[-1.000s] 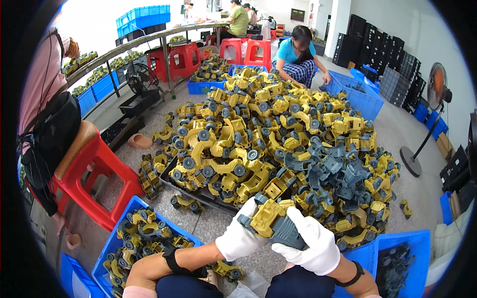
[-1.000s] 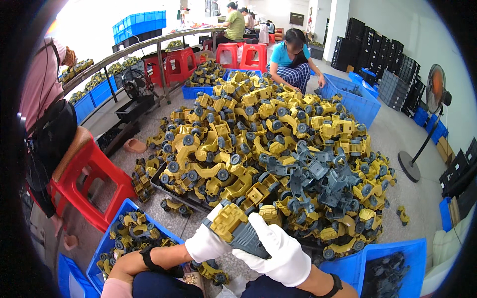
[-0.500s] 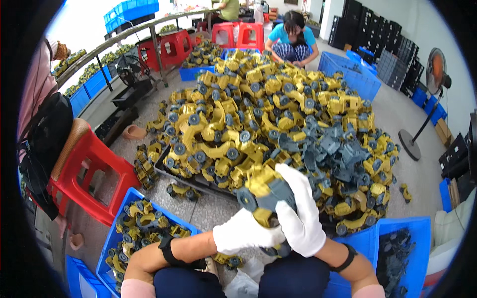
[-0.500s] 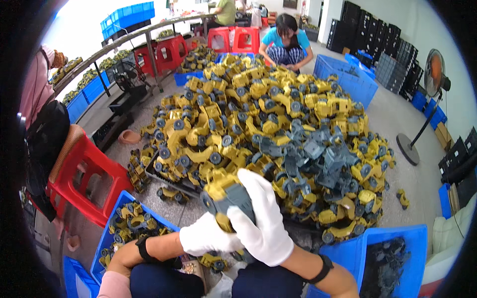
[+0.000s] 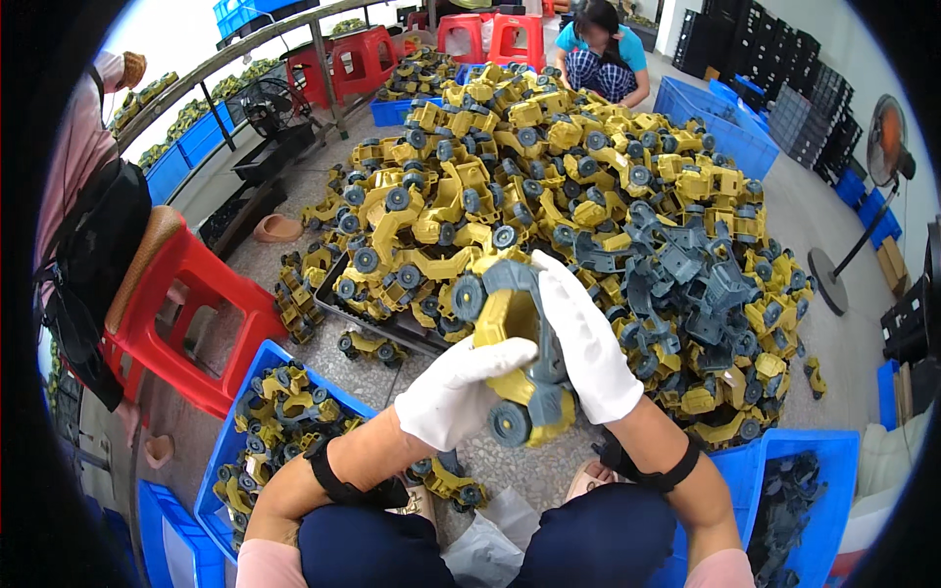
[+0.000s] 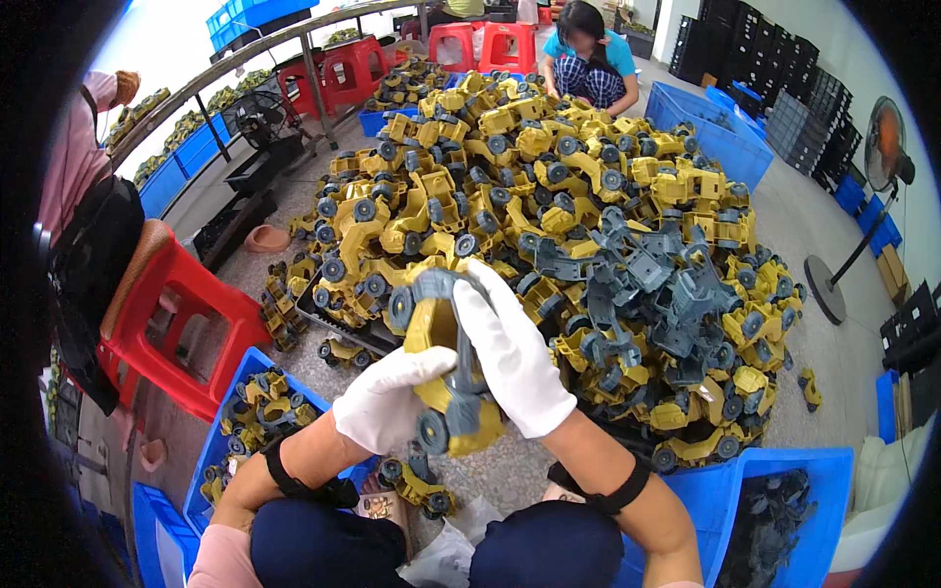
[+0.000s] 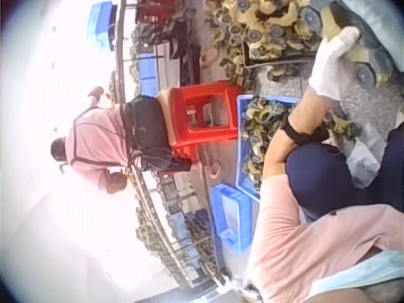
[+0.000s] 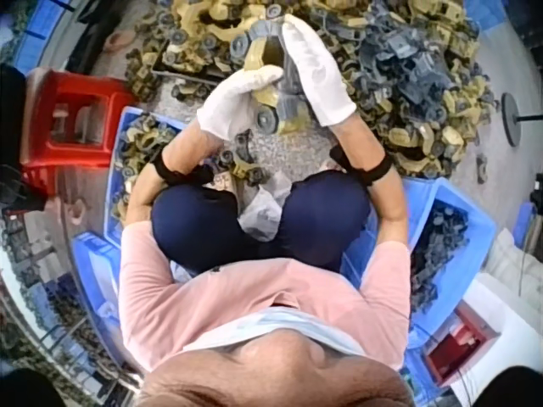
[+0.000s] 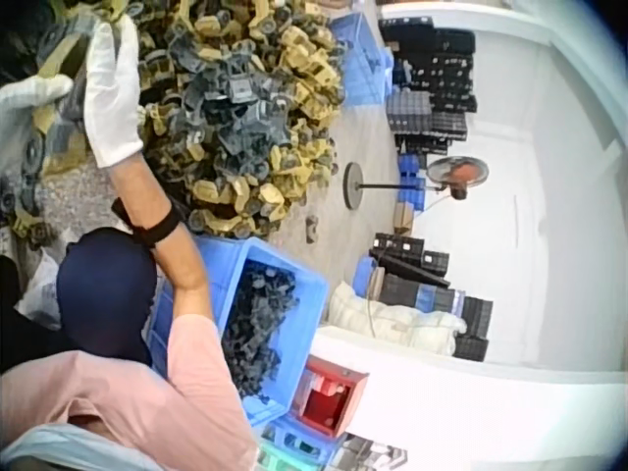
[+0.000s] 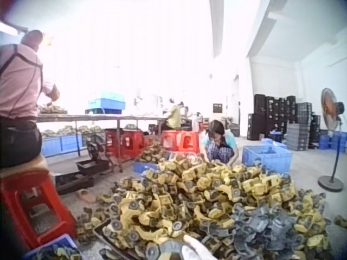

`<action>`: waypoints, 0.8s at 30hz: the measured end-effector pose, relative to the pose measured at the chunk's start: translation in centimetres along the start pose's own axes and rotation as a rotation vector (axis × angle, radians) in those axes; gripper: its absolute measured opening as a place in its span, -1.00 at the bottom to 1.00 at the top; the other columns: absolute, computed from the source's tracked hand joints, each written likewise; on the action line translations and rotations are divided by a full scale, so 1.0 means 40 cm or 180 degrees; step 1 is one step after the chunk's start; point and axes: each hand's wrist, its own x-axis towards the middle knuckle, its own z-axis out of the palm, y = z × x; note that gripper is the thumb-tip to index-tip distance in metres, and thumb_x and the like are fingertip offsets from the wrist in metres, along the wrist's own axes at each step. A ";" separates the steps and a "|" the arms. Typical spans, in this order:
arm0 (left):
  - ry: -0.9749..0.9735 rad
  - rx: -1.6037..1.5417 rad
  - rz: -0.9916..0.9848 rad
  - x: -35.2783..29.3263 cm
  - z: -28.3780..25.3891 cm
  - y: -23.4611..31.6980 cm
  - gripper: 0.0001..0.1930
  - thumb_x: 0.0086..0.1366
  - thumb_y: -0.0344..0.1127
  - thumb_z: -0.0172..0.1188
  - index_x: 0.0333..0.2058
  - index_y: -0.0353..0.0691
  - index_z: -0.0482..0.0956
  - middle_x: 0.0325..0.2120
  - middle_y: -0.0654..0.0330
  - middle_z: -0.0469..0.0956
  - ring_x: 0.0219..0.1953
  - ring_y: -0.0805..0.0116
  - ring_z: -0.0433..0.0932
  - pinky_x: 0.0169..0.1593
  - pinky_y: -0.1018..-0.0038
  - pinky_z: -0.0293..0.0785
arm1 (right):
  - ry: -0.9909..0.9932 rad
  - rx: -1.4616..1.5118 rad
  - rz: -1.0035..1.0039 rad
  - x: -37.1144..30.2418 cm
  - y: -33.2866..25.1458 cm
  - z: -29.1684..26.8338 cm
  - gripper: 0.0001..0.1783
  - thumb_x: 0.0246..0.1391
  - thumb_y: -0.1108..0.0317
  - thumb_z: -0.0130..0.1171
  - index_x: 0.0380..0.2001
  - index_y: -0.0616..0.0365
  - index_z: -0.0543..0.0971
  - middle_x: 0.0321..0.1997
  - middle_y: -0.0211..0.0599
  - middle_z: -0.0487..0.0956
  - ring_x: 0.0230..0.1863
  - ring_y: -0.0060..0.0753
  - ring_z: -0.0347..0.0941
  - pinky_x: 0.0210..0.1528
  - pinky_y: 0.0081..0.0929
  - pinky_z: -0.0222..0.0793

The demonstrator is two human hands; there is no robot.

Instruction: Assembling plastic toy excavator parts at a factory workstation.

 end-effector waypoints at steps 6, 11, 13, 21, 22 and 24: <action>0.0328 0.0605 0.0314 -0.107 -0.128 0.124 -0.43 0.20 -0.20 0.29 0.13 -0.33 0.40 -0.04 0.01 0.56 -0.05 0.16 0.58 0.08 0.16 0.50 | -0.0357 0.0029 0.0499 -0.060 0.020 -0.011 -0.53 0.28 0.40 0.10 0.20 0.38 0.36 0.16 -0.13 0.51 0.19 -0.41 0.41 0.22 -0.51 0.31; 0.1348 0.1897 0.0928 -0.425 -0.278 0.204 -0.52 0.18 -0.22 0.33 0.05 -0.23 0.47 -0.17 0.25 0.56 -0.15 0.50 0.51 -0.07 0.51 0.46 | -0.2672 -0.1883 0.0566 -0.167 0.047 -0.069 -0.63 0.09 0.29 0.30 -0.04 0.18 0.61 -0.14 -0.13 0.65 -0.11 -0.22 0.60 -0.04 -0.41 0.48; 0.2141 0.1960 0.1150 -0.610 -0.306 0.189 -0.47 0.14 -0.24 0.37 0.07 -0.24 0.45 -0.16 0.27 0.54 -0.13 0.51 0.49 -0.04 0.53 0.43 | -0.3549 -0.1925 0.1176 -0.177 0.036 -0.072 -0.65 0.08 0.22 0.30 -0.10 0.16 0.64 -0.22 -0.14 0.65 -0.20 -0.17 0.62 -0.12 -0.39 0.51; 0.5949 0.2364 0.1037 -1.340 -0.547 -0.136 -0.32 -0.01 -0.32 0.45 0.09 -0.41 0.40 -0.13 0.11 0.57 -0.14 0.35 0.57 -0.06 0.41 0.53 | -0.4079 -0.2256 0.0537 -0.170 0.054 -0.045 -0.68 0.01 0.28 0.28 -0.16 0.19 0.67 -0.34 -0.13 0.65 -0.29 -0.15 0.62 -0.22 -0.39 0.53; 0.6180 0.2374 0.1069 -1.396 -0.603 -0.192 -0.31 -0.02 -0.33 0.44 0.10 -0.41 0.39 -0.14 0.09 0.57 -0.15 0.35 0.57 -0.06 0.42 0.53 | -0.4014 -0.2280 0.0558 -0.170 0.053 -0.027 -0.68 0.02 0.28 0.28 -0.16 0.19 0.67 -0.36 -0.13 0.65 -0.31 -0.15 0.62 -0.24 -0.39 0.52; 0.6481 0.2398 0.0870 -1.406 -0.636 -0.220 -0.36 -0.05 -0.30 0.43 0.03 -0.44 0.46 -0.17 0.03 0.60 -0.16 0.29 0.60 -0.05 0.40 0.53 | -0.3990 -0.2331 0.0779 -0.170 0.061 -0.022 -0.63 0.04 0.20 0.29 -0.12 0.16 0.66 -0.33 -0.13 0.65 -0.27 -0.14 0.62 -0.21 -0.39 0.52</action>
